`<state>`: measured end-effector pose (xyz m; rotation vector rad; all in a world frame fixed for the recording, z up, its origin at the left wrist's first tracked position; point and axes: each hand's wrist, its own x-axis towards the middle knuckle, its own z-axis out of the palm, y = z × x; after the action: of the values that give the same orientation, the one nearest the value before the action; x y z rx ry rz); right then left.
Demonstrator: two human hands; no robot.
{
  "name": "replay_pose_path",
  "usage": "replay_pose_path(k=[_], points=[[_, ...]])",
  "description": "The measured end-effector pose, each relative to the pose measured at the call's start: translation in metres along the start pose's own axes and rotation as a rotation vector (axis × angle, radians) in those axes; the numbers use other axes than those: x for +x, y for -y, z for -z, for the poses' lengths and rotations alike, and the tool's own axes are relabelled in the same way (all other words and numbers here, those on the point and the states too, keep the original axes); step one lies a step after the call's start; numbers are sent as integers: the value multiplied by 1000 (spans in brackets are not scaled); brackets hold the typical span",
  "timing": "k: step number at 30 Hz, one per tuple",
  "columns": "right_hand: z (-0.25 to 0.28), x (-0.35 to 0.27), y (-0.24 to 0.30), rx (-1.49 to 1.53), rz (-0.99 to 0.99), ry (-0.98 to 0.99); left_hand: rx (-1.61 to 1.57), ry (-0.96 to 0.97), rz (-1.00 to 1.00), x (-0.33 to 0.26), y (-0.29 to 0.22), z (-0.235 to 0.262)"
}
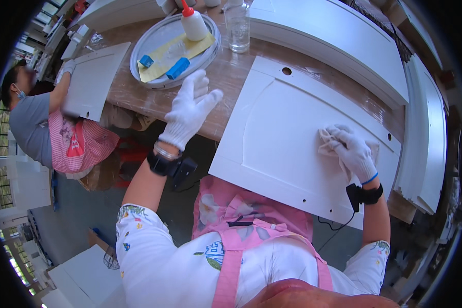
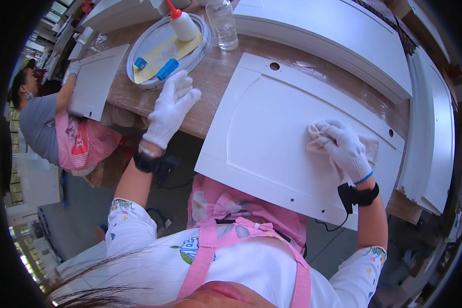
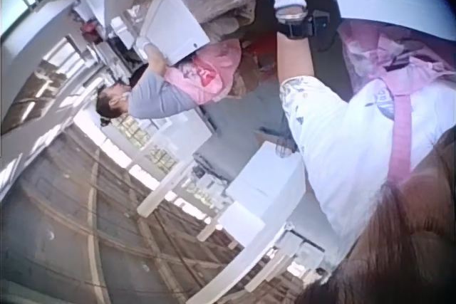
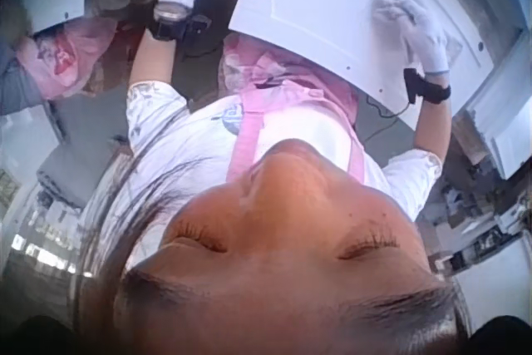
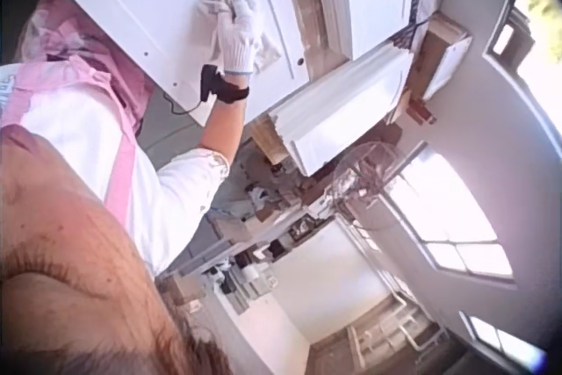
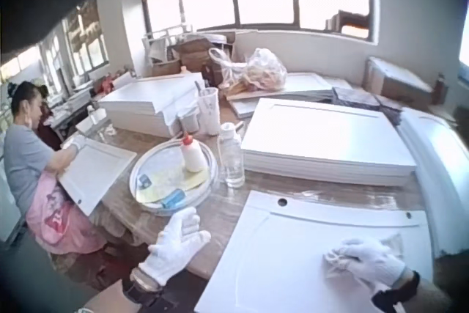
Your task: Polishing and cleaning white wooden cabinet doors using a sanding block and a cloth.
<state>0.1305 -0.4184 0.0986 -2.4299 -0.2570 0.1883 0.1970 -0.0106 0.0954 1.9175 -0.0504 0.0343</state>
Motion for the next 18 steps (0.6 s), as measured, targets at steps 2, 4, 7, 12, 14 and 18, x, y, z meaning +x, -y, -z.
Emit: replay_pose_path(k=[2, 4, 7, 12, 14, 18], points=[[-9, 17, 28, 27, 16, 28, -53, -17, 88, -61, 25, 17], [-20, 32, 61, 39, 26, 45, -122, 25, 233, -109, 40, 15], [-46, 65, 111, -163, 333, 71, -401, 123, 371, -159, 74, -1], [-80, 151, 127, -501, 360, -125, -619, 286, 457, -169, 63, -25], [-98, 153, 131, -367, 215, 18, -742, 282, 480, -169, 73, -31], [-147, 68, 182, -571, 525, 387, -770, 240, 438, -173, 82, -29]])
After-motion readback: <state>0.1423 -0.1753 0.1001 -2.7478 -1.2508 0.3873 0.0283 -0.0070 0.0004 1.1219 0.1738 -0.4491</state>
